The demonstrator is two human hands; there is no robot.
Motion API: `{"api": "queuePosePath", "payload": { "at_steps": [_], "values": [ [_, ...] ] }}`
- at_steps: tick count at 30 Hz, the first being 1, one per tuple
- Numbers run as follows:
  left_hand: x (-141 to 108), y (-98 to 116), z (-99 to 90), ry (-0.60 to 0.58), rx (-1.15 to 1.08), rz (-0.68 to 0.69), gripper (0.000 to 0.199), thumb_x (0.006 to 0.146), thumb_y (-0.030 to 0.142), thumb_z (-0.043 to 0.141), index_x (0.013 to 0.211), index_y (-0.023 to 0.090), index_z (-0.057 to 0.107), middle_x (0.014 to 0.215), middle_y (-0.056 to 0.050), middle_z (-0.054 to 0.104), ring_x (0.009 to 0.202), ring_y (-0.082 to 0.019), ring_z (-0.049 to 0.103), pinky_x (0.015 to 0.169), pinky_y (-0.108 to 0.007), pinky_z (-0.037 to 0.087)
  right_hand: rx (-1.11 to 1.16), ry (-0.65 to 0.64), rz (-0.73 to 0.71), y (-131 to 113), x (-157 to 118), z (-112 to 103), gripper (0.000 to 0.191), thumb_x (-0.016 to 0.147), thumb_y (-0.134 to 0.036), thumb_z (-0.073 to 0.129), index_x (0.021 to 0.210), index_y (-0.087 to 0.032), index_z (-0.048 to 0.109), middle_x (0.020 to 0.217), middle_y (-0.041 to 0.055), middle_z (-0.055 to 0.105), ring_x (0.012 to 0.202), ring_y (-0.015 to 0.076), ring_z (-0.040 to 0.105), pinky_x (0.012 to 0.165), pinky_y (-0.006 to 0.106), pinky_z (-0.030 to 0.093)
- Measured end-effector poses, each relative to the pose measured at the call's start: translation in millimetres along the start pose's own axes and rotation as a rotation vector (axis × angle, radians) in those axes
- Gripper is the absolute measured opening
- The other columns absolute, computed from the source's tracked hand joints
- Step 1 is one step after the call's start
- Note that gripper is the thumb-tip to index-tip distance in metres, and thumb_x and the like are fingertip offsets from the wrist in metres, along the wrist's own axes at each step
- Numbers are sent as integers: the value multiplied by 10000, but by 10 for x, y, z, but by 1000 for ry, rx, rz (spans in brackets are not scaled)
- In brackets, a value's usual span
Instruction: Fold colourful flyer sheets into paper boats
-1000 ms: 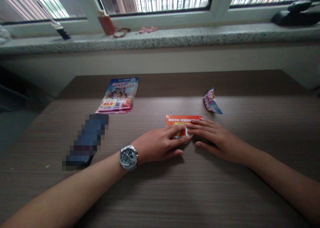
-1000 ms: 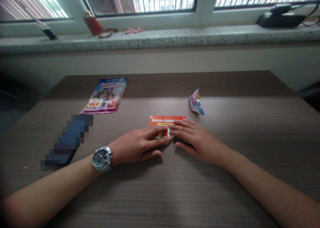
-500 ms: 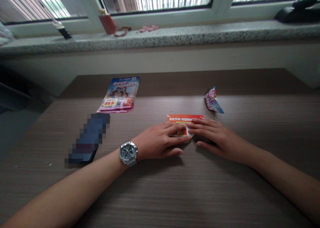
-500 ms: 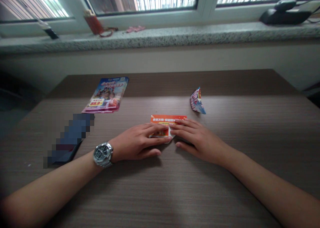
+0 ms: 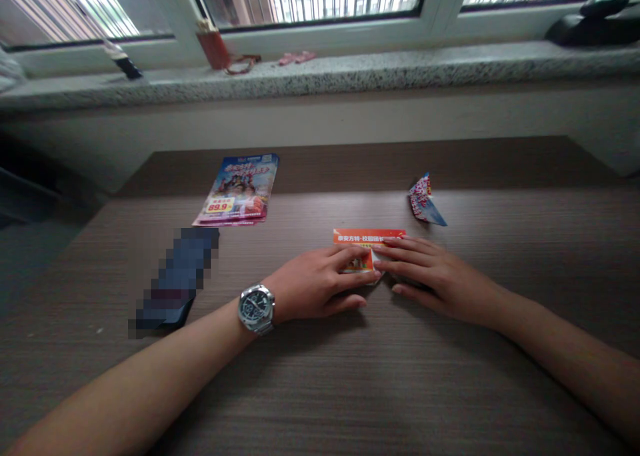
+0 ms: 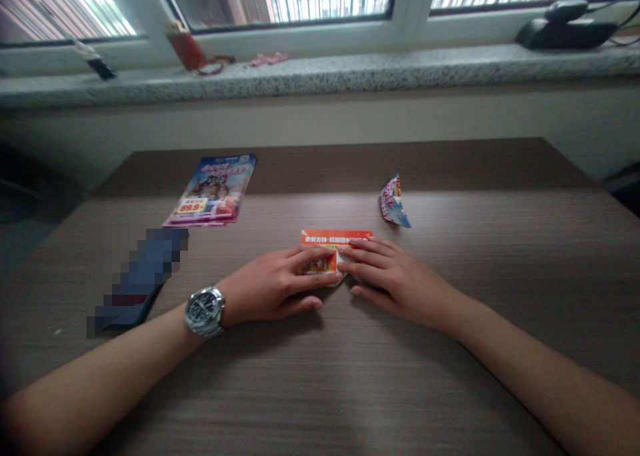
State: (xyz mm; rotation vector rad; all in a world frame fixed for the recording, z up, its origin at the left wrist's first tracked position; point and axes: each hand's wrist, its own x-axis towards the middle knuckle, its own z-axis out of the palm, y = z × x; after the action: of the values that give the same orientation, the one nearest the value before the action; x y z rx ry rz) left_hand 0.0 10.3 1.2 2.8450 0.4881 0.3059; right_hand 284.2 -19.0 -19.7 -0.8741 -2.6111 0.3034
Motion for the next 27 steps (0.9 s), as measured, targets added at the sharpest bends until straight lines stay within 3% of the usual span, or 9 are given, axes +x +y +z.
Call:
{"api": "queuePosePath", "payload": {
  "at_steps": [27],
  "values": [
    [-22,-11,-17,-21,-9,4,430,1014,438,497,1388,242,578,1505,-157,459,1329,-307,524,1069,-466,501,-29,10,3,-20,9,4,451,978,-254,578,1428,-236,552,1472,86,573,1381,273,506,1159,531,409]
  ]
}}
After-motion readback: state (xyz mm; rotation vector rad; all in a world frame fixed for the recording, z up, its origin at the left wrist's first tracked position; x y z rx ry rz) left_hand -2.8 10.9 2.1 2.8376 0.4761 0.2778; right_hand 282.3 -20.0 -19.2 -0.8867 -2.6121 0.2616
